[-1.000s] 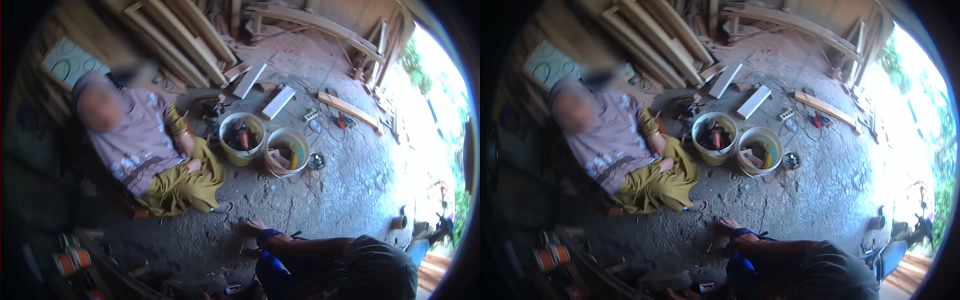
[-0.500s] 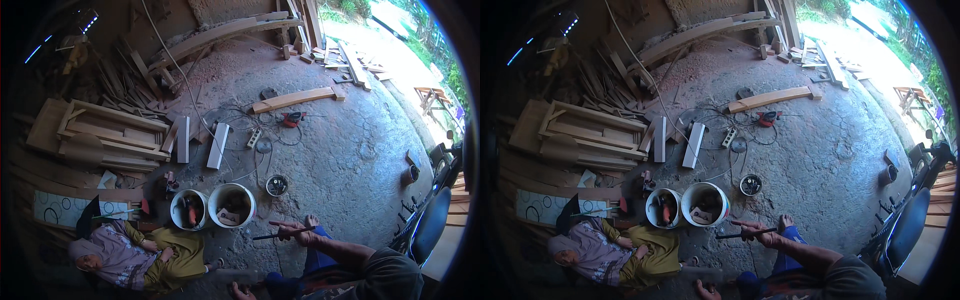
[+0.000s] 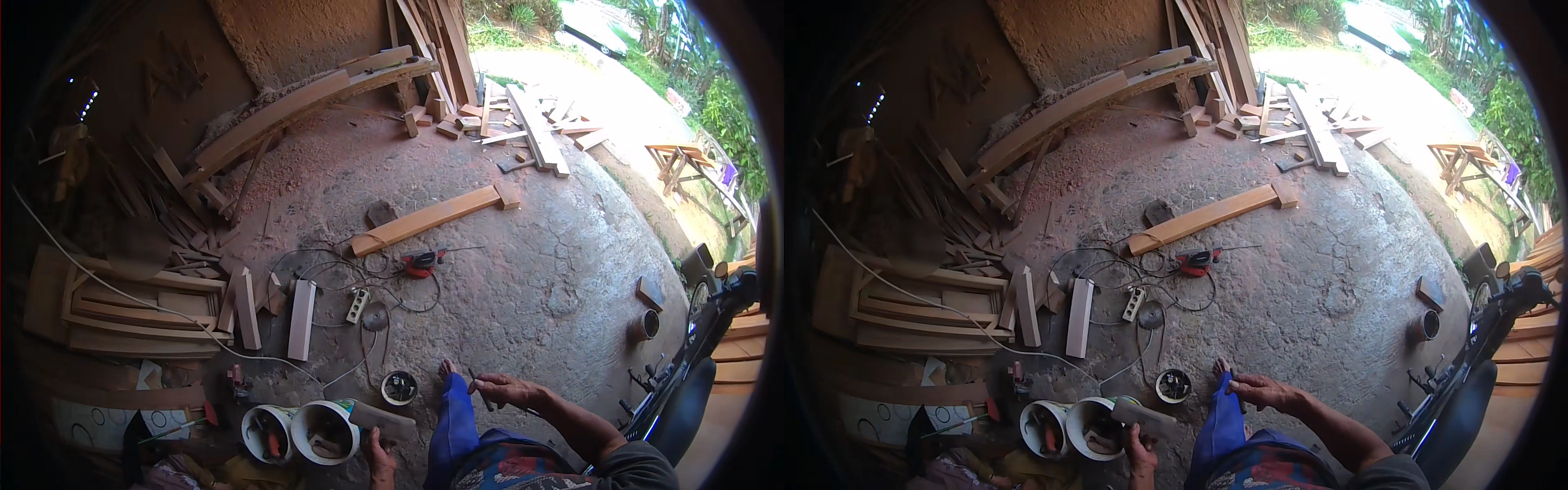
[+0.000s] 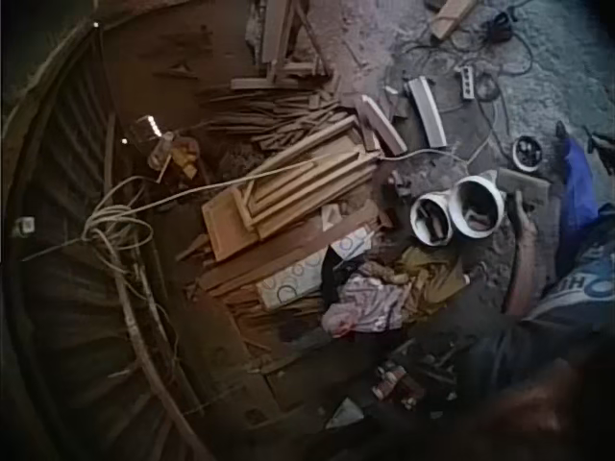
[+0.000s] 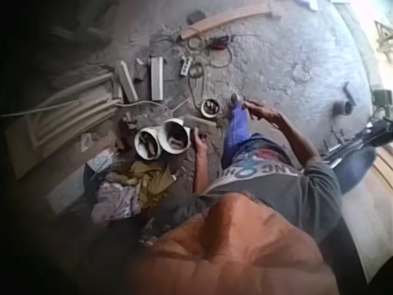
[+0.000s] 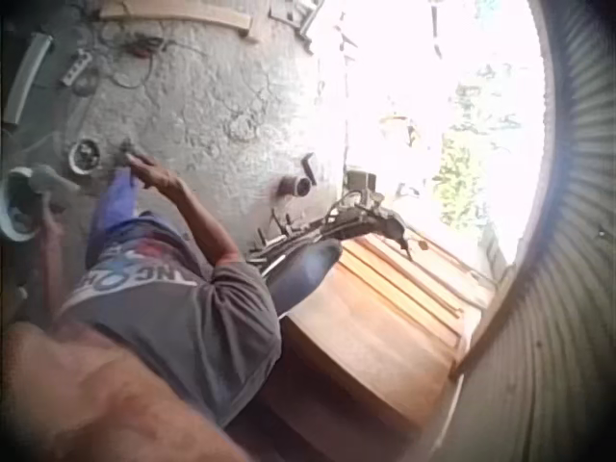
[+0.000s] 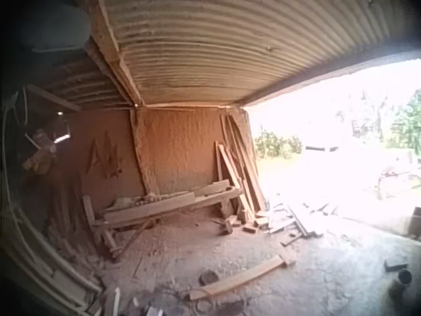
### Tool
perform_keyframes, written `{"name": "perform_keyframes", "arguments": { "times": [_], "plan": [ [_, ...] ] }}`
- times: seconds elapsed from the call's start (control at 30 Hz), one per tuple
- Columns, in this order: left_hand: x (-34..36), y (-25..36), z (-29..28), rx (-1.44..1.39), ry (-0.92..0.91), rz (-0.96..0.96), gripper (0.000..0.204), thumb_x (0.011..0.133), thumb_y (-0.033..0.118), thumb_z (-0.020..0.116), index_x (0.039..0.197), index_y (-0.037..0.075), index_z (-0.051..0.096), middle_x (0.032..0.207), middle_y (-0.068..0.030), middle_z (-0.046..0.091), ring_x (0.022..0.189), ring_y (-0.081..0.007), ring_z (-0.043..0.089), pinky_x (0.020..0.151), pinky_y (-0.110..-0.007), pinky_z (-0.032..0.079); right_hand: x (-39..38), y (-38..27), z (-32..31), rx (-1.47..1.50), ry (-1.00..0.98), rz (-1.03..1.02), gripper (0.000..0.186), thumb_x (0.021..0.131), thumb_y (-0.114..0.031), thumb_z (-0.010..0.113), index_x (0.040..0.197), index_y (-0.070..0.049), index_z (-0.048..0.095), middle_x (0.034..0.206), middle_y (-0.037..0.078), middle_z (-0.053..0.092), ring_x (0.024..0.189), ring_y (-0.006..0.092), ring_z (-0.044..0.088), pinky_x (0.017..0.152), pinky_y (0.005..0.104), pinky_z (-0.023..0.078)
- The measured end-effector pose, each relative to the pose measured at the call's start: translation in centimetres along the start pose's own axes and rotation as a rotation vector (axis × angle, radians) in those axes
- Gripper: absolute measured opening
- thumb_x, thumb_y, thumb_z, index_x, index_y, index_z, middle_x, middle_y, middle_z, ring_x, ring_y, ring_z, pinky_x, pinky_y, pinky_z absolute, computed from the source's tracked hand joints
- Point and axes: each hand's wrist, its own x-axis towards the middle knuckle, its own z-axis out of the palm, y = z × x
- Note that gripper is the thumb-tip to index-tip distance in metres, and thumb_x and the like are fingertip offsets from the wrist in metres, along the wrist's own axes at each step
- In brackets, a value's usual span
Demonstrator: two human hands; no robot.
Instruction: The person retrieves a hammer and a metal rod, then sits on the floor to adjust a handheld electric planer. They use the rod to tighten or loosen screws on the planer's base plate, repeatedly checking the fit and alignment of the metal components.
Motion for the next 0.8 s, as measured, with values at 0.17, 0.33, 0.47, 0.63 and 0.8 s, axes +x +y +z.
{"name": "perform_keyframes", "arguments": {
  "times": [0.17,0.33,0.47,0.63,0.8],
  "plan": [
    [7.6,-0.2,13.7,0.058,-0.054,-0.014,0.025,0.090,0.034,0.074,0.101,0.014,0.066,0.088,0.0047,0.060,0.055,-0.0066,0.045,0.047,-0.025,0.029,7.8,8.2,-16.0,-0.094,0.385,0.062,0.040,0.092,-0.036,0.072,0.116,-0.006,0.061,0.090,0.006,0.060,0.079,0.0180,0.058,0.067,0.0356,0.048],
    [17.6,-3.7,19.4,-0.021,-0.034,-0.111,0.024,0.091,0.033,0.074,0.102,0.014,0.066,0.091,0.0035,0.060,0.066,-0.0057,0.049,0.055,-0.024,0.036,9.4,7.5,-29.7,-0.434,0.536,0.190,0.046,0.091,-0.009,0.057,0.136,-0.011,0.052,0.087,0.016,0.067,0.081,0.0277,0.068,0.072,0.0428,0.054],
    [18.3,0.6,30.3,0.051,0.074,0.003,0.032,0.092,0.031,0.074,0.115,0.009,0.067,0.100,0.0002,0.064,0.085,-0.0104,0.057,0.072,-0.029,0.047,11.7,6.5,-39.8,-0.828,0.607,-0.077,0.077,0.088,0.004,0.044,0.162,-0.014,0.029,0.124,0.031,0.066,0.105,0.0442,0.068,0.085,0.0513,0.054],
    [20.8,0.9,39.2,0.171,0.200,0.198,0.040,0.094,0.034,0.074,0.121,0.007,0.064,0.103,-0.0023,0.065,0.094,-0.0132,0.060,0.078,-0.036,0.051,24.0,3.0,-55.9,-0.809,0.405,0.199,0.070,0.089,-0.007,0.052,0.158,-0.012,0.035,0.110,0.025,0.068,0.093,0.0402,0.068,0.078,0.0493,0.055],
    [16.3,-2.1,47.7,-0.234,0.545,0.028,0.046,0.094,0.037,0.073,0.126,0.006,0.061,0.105,-0.0038,0.066,0.090,-0.0140,0.064,0.063,-0.032,0.053,36.9,-6.4,-68.7,-1.011,0.193,0.208,0.066,0.090,-0.017,0.061,0.153,-0.010,0.042,0.097,0.018,0.070,0.081,0.0363,0.068,0.070,0.0472,0.056]
  ]
}}
